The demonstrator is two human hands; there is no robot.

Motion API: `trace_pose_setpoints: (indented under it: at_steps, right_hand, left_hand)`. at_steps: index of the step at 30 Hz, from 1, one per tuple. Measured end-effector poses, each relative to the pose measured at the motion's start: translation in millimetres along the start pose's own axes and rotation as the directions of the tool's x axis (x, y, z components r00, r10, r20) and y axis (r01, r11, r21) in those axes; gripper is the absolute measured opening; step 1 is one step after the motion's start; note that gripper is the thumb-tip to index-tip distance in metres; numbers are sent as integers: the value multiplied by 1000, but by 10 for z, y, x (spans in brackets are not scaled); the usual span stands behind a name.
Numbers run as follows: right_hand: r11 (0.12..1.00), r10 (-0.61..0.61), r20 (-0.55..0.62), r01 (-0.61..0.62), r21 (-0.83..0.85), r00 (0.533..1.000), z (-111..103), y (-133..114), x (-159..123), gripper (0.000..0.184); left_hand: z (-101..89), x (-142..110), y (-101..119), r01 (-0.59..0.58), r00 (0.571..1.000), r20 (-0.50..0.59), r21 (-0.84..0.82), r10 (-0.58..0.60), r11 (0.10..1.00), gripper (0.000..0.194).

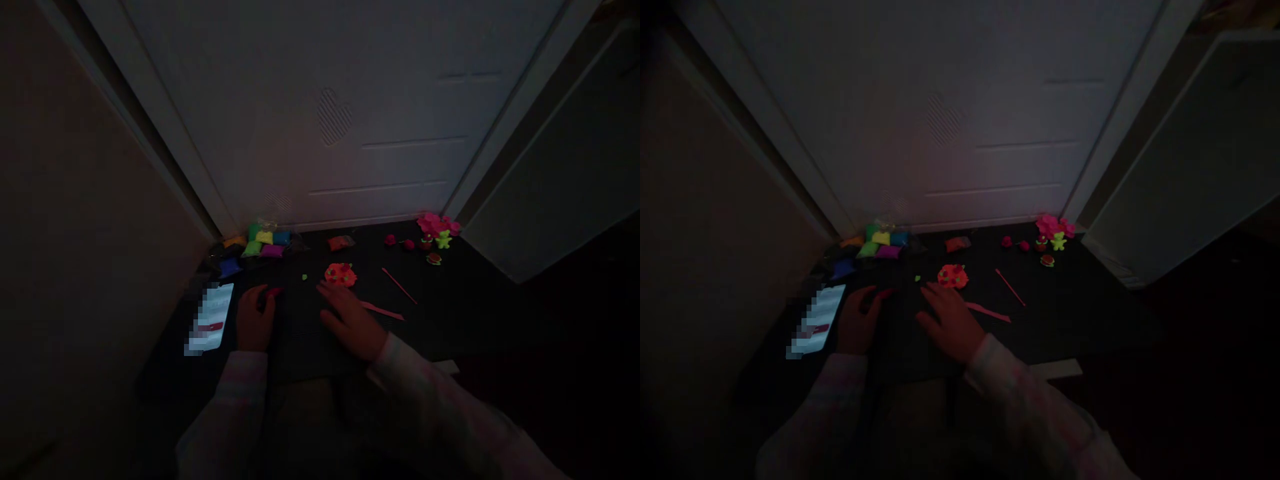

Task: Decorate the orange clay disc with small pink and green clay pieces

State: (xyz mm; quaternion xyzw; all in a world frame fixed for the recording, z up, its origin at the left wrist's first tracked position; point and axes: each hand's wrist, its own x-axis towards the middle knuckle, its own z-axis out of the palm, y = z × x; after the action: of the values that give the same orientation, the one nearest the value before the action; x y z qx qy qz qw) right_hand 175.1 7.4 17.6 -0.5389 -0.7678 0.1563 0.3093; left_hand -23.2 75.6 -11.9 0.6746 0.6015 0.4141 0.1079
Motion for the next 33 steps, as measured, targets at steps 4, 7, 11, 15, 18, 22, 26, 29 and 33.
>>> trace_pose_setpoints:
  at_steps: [4,7,11,15,18,22,26,29,33]
  right_hand:
    - [996,80,-126,-83,-16,989,-263,141,-230,45]
    - [976,-52,82,68,-205,995,-195,128,-499,47]
    - [922,-132,287,224,-317,949,-17,88,-736,54]
    - [903,-62,274,171,-394,960,-16,103,-729,52]
    - [904,-100,312,217,-369,945,-29,74,-697,53]
    - [920,-93,332,209,-331,939,-4,32,-672,54]
    - [920,-46,268,145,-363,962,28,17,-665,51]
    - [943,-104,269,181,-280,958,76,-1,-666,43]
    - [992,28,97,-16,-128,995,118,38,-580,30]
  left_hand:
    - [1,-5,16,7,1000,6,-10,-7,1000,27]
    - [4,-9,23,13,1000,5,-13,-13,1000,27]
    - [12,-17,19,17,1000,-6,-12,-17,1000,28]
    - [13,-18,19,14,1000,-8,-13,-14,1000,26]
    - [12,-12,18,14,1000,-7,-12,-14,1000,25]
    - [18,-11,11,15,1000,-3,-9,-15,1000,25]
    - [25,-22,7,8,1000,-1,-11,-8,1000,25]
    - [23,-20,7,-5,1000,-2,-16,5,1000,25]
    - [-5,-20,37,-37,999,-6,-29,37,999,25]
